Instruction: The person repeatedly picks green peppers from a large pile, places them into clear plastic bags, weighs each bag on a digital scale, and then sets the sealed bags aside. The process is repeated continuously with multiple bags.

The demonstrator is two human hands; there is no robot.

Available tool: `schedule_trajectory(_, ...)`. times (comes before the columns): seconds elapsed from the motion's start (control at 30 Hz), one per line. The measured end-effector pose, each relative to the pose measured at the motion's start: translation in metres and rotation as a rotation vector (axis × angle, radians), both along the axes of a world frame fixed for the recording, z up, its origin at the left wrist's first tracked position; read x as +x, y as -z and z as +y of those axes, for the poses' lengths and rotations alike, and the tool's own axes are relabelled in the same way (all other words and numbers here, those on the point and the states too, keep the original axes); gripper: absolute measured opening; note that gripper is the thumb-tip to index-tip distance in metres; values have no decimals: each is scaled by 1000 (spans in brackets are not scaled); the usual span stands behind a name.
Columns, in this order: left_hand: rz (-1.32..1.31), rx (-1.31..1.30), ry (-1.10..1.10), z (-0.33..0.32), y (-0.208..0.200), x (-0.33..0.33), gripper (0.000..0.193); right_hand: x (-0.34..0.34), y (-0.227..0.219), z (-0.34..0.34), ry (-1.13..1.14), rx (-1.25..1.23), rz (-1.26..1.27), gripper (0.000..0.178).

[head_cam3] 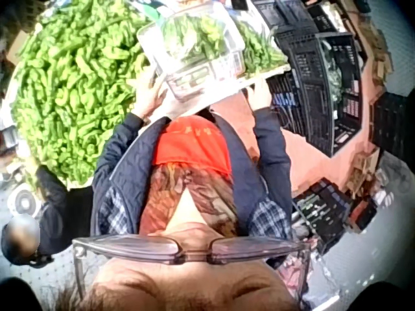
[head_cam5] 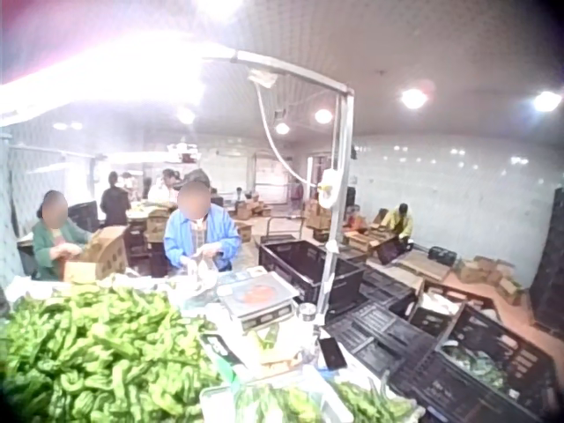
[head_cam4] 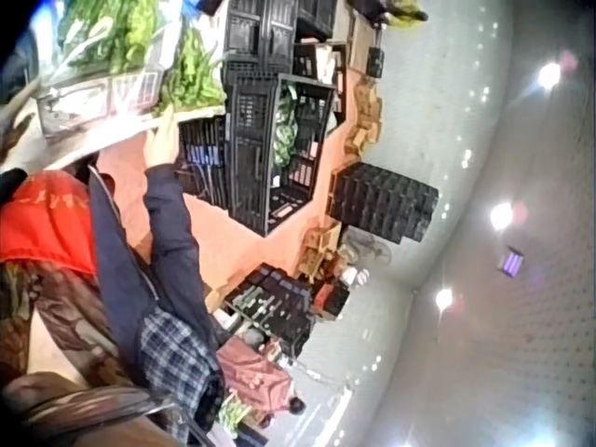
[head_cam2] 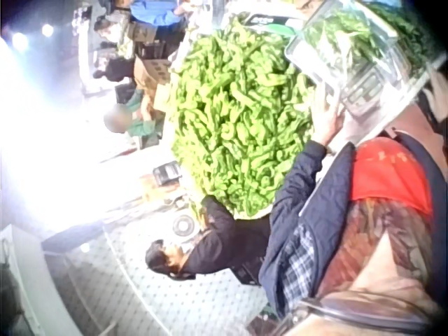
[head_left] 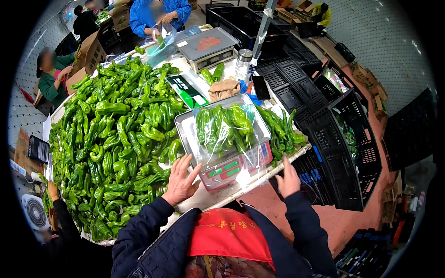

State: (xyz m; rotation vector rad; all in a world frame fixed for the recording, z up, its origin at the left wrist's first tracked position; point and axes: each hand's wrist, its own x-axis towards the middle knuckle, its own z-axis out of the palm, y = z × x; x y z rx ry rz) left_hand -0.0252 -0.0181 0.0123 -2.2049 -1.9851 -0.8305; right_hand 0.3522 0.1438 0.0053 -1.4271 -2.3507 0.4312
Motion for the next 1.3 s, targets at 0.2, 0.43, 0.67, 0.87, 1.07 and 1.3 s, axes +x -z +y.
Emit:
schedule_trajectory(0.2,165,-42,103,28,-4,4,67,-59,8,36,-411,321,63,100)
schedule_trajectory(0.43,21,-434,297,39,-26,-3,51,-60,-13,59,-749,197,177,37)
schedule_trajectory(0.67,-1312,-267,-209,67,-30,10,39,-100,-14,81,-306,-365,725,20)
schedule_trajectory(0.87,-1210,-24,-605,103,-7,4,36,-130,-1,113,-108,-293,766,35)
schedule_trajectory(1.07,-317,-87,-728,116,11,6,35,-143,28,121,-103,5,569,31)
schedule_trajectory(1.3,-48,51,-625,121,3,4,22,-143,32,116,-30,137,384,26)
